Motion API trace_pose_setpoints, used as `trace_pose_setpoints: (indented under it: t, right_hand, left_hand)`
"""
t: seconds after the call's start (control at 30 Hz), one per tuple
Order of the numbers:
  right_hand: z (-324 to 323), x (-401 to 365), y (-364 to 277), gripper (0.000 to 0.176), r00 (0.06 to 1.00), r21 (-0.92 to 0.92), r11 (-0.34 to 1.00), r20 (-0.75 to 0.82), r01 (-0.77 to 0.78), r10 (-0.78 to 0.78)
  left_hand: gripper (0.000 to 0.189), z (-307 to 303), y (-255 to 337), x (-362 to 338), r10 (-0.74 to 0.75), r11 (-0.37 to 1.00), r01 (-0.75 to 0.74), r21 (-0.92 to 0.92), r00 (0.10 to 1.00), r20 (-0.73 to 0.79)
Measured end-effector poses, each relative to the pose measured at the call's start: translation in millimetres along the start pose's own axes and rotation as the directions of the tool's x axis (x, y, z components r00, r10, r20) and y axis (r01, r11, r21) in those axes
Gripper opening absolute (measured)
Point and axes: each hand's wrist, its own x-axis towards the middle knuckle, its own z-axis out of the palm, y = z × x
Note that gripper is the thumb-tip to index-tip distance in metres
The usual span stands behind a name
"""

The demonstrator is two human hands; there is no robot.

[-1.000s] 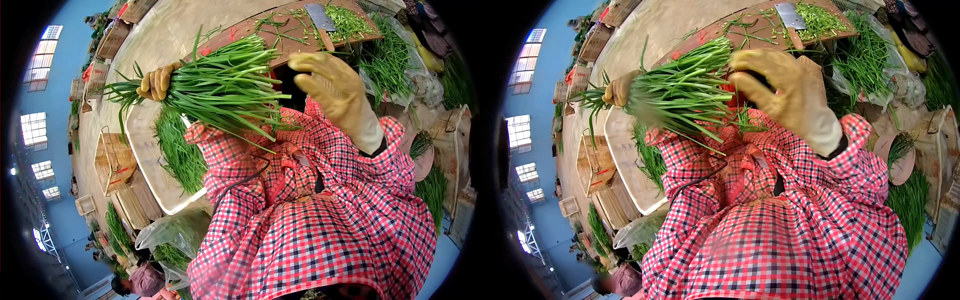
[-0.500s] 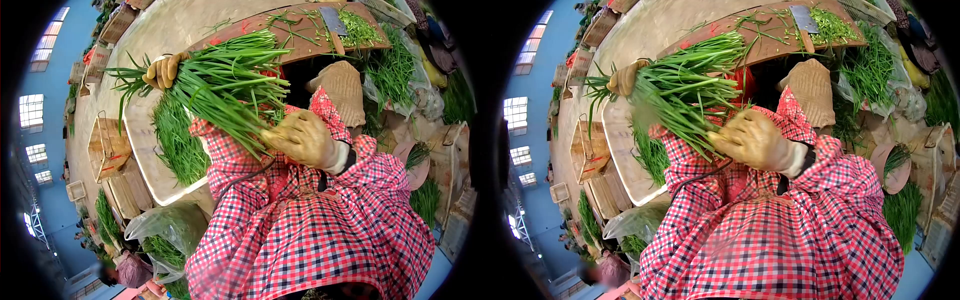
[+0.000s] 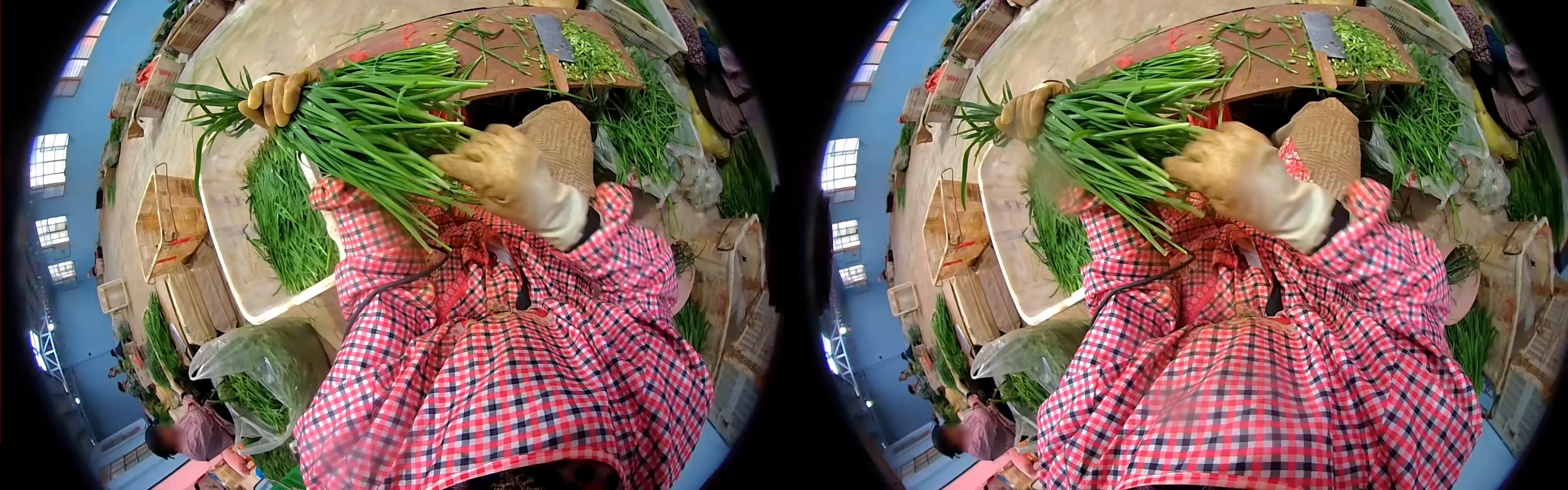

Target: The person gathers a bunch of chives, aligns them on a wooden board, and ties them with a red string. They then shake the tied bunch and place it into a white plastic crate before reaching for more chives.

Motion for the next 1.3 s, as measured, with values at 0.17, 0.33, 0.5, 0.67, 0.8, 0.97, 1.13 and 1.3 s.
trace_pose_setpoints:
  t: [0.17, 0.33, 0.5, 0.67, 0.8, 0.97, 1.13, 1.3]
  right_hand:
    - [-47, -26, -7, 0.034, 0.695, -0.033, 0.950, 0.674, -0.309, 0.250]
    - [-35, 28, -6, 0.048, 0.979, 0.082, 0.990, -0.158, -0.118, 0.130]
    - [25, 37, -7, 0.040, 0.965, 0.093, 0.995, -0.258, -0.025, 0.048]
    - [-7, 23, -17, 0.025, 0.880, 0.884, 0.360, 0.106, -0.297, 0.464]
    - [-33, -15, 5, 0.024, 0.815, 0.847, 0.066, 0.482, -0.527, 0.323]
    - [-53, -53, 15, 0.024, 0.674, 0.508, 0.466, 0.665, -0.724, 0.322]
    - [-32, -24, 4, 0.020, 0.858, 0.424, 0.792, -0.064, -0.439, 0.510]
    - [3, -9, -4, 0.032, 0.821, 0.385, 0.753, 0.025, -0.534, 0.570]
  left_hand:
    - [0.045, 12, 2, 5, 0.021, 1.000, -0.022, 0.017, 1.000, 0.015]
    - [0.033, 12, -2, 4, 0.018, 1.000, -0.018, 0.011, 0.996, -0.087]
    - [0.030, 11, -9, 7, -0.002, 1.000, 0.002, -0.003, 0.997, -0.082]
    - [0.040, -2, 4, -7, 0.029, 1.000, -0.029, 0.004, 0.999, -0.015]
    - [0.040, -28, 32, -19, -0.097, 0.995, 0.095, 0.036, 0.992, 0.079]
    - [0.041, -15, 20, -11, -0.024, 0.999, 0.020, 0.030, 0.990, 0.136]
    - [0.041, -16, 14, -6, 0.032, 0.999, -0.027, -0.034, 0.988, 0.152]
    - [0.042, -9, 15, -14, 0.062, 0.998, -0.064, 0.024, 0.995, 0.076]
